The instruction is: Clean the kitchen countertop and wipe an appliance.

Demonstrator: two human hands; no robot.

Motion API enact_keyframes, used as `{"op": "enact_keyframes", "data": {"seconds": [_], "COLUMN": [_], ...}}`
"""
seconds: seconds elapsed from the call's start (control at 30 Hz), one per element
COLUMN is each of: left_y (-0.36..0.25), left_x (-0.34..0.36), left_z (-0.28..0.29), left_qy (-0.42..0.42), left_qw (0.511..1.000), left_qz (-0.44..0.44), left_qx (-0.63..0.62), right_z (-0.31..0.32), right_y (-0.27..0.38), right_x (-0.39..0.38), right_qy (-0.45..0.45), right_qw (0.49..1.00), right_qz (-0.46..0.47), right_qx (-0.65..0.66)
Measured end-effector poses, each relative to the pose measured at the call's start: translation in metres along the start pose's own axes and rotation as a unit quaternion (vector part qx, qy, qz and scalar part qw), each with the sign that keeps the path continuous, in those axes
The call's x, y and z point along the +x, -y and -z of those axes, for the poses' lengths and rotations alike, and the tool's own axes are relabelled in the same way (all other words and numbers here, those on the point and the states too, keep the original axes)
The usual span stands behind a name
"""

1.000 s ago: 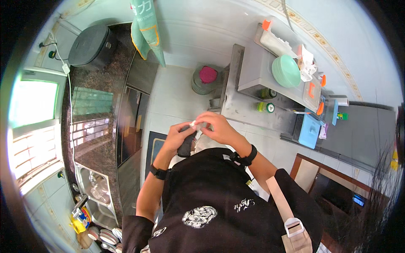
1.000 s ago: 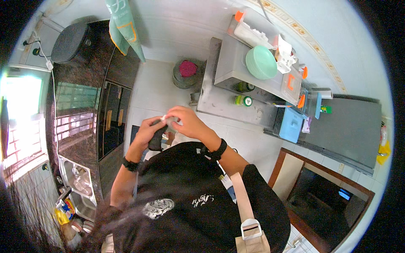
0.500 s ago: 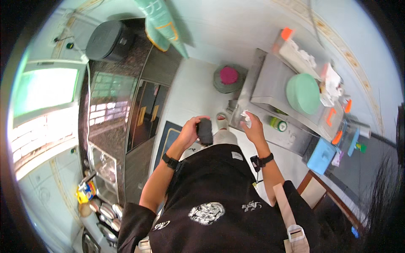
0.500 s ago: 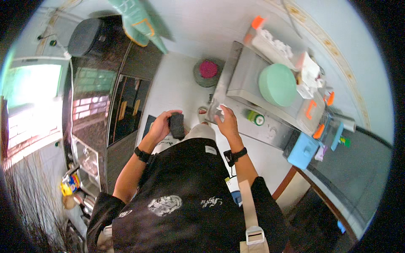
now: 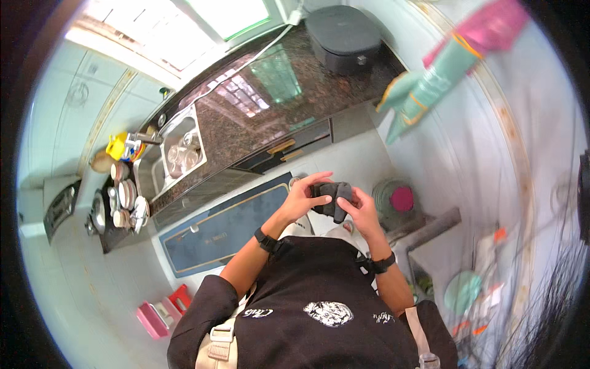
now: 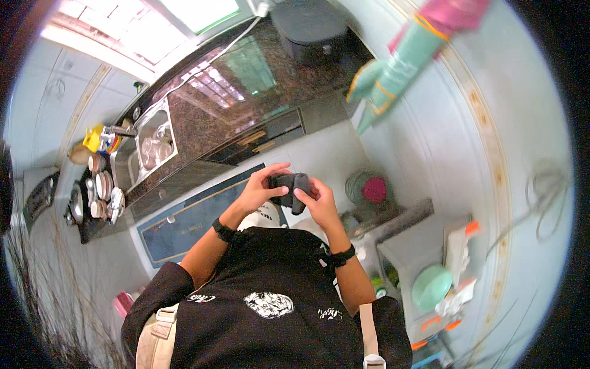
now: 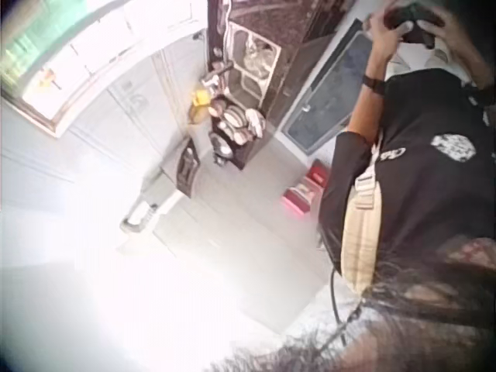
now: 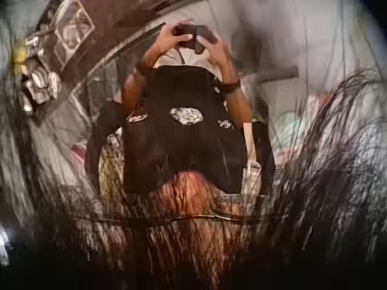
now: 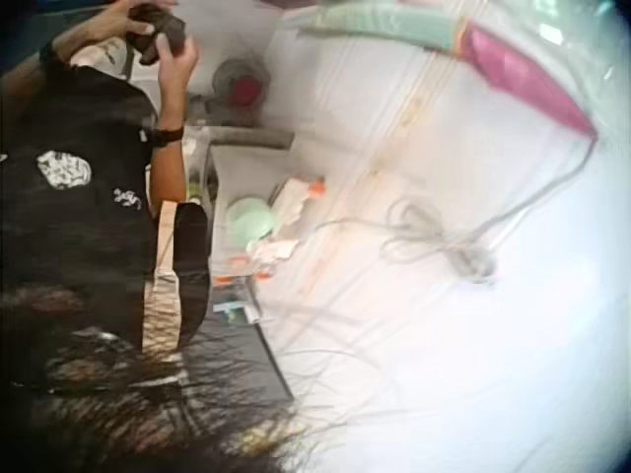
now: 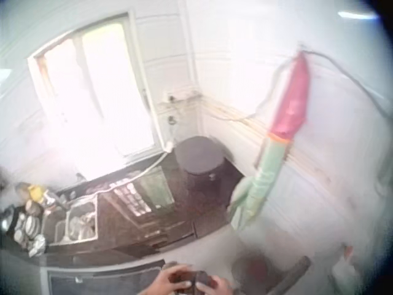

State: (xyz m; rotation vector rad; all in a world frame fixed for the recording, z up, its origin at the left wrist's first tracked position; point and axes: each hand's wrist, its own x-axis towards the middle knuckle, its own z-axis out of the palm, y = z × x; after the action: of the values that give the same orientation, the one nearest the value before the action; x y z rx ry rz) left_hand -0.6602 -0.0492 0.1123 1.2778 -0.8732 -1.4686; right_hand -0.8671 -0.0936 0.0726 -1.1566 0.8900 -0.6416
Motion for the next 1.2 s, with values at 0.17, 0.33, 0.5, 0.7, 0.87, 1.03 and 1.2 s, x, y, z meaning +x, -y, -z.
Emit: {"op": "enact_keyframes", "data": {"seconds": [0.17, 0.33, 0.5, 0.7, 0.87, 1.03, 1.2], "left_y": [0.003, -0.017, -0.040, -0.070, -0.104, -0.141, -0.133], "left_x": [0.027, 0.068, 0.113, 0.153, 0.185, 0.203, 0.218], "left_z": [0.087, 0.146, 0.162, 0.201, 0.195, 0.191, 0.185], "left_qy": [-0.038, -0.023, -0.054, -0.143, -0.277, -0.331, -0.338], "left_qw": [0.990, 0.991, 0.998, 0.988, 0.954, 0.935, 0.939], "left_qz": [0.066, 0.085, 0.009, 0.046, -0.004, 0.082, 0.014], "left_qx": [-0.121, -0.103, -0.026, -0.028, 0.110, 0.097, -0.061], "right_z": [-0.030, -0.069, -0.104, -0.102, -0.107, -0.113, -0.096], "right_y": [0.028, 0.021, 0.040, 0.054, 0.091, 0.104, 0.106], "right_x": [0.075, 0.150, 0.198, 0.273, 0.310, 0.348, 0.392], "right_qy": [0.033, -0.123, 0.020, 0.060, 0.137, 0.123, 0.178], "right_qw": [0.944, 0.975, 0.998, 0.993, 0.938, 0.951, 0.978], "right_qz": [-0.168, -0.014, -0.057, -0.060, 0.131, 0.180, 0.029], "right_qx": [0.281, -0.186, 0.020, -0.085, -0.291, -0.219, -0.101]}}
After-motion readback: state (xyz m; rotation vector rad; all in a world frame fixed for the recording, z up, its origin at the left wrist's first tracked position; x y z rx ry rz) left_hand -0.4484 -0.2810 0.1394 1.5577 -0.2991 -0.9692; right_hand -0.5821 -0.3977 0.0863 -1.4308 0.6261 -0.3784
